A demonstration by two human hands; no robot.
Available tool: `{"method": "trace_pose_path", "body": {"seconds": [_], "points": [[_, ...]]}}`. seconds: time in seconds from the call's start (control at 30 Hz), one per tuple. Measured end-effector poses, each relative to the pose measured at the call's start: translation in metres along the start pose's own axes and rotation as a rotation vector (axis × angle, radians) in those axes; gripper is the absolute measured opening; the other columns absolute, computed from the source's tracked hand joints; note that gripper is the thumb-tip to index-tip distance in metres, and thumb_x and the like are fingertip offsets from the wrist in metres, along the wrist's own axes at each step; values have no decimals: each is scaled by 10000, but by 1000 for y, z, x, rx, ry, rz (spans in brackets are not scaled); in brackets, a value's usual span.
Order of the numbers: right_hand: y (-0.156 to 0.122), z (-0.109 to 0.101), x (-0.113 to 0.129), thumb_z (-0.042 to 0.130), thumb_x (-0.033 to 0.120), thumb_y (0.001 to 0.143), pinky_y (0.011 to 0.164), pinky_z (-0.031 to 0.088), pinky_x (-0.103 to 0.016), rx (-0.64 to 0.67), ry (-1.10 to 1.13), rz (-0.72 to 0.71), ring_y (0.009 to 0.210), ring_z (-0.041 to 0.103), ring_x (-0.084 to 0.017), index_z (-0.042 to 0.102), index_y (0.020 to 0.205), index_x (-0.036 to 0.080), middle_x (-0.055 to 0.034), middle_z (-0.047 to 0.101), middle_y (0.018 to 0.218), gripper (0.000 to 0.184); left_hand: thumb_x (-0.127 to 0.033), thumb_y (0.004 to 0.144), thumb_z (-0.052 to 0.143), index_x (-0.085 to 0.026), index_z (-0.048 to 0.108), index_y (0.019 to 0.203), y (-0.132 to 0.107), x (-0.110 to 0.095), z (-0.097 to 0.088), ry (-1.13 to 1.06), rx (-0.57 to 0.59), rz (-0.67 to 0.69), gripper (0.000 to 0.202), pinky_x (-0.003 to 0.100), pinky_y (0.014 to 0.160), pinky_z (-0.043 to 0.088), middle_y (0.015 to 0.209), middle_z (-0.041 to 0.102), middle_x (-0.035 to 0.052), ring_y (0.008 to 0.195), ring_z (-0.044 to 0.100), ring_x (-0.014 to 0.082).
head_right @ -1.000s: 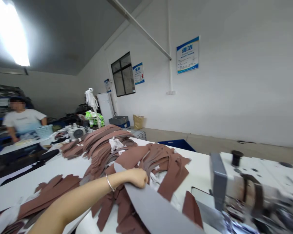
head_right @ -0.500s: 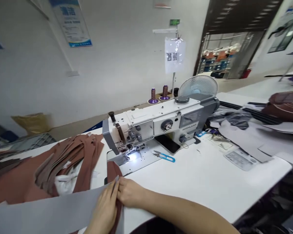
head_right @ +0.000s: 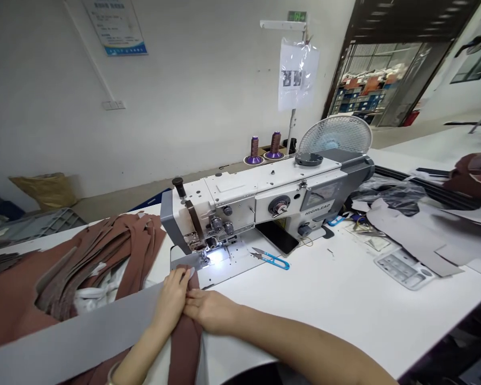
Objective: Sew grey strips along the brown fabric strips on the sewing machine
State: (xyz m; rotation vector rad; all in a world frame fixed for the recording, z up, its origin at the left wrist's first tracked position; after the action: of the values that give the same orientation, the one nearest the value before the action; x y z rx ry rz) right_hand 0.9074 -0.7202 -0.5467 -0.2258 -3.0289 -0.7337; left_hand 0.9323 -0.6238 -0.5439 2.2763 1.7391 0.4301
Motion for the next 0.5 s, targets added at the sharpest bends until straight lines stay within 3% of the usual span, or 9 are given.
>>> {"method": "trace_pose_path", "body": {"seconds": [0.1,0.3,0.43,0.5], "points": [[-7,-5,-3,389,98,970,1064,428,-318,-17,-67,-25,1106,582,-208,618,1122,25,-151,681,1075,285,-4,849,442,-114,622,1153,12,-7,8,72,81,54,370,404,840,499,1031,617,108,982,573,255],[-23,-4,-3,463,96,907,961,483,-479,-73,-277,78,1013,618,-299,628,1042,-7,-232,665,1033,237,7,828,422,-91,627,1137,15,-21,16,104,154,24,384,387,763,484,977,622,126,893,571,250],[-22,0,-7,440,99,895,916,510,-468,-63,-236,113,1038,612,-307,642,1024,6,-238,675,1016,257,-26,832,422,-72,602,1199,18,-20,17,65,183,-36,411,393,741,487,946,612,135,874,563,262],[-23,-3,-5,424,105,889,912,522,-448,-118,-216,113,1066,604,-306,655,1028,20,-231,681,1041,283,-49,840,432,-67,574,1258,14,-20,12,-3,217,-90,442,415,787,490,1004,618,152,904,564,273]]}}
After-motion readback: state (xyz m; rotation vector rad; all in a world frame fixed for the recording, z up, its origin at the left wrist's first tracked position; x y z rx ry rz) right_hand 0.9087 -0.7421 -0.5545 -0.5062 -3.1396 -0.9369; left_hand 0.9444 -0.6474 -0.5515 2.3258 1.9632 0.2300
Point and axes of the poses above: each hand's wrist, its own y-axis towards the middle knuckle, its own z-axis out of the palm, x = y × z, the point moved 6 cm from there along y, towards the middle knuckle
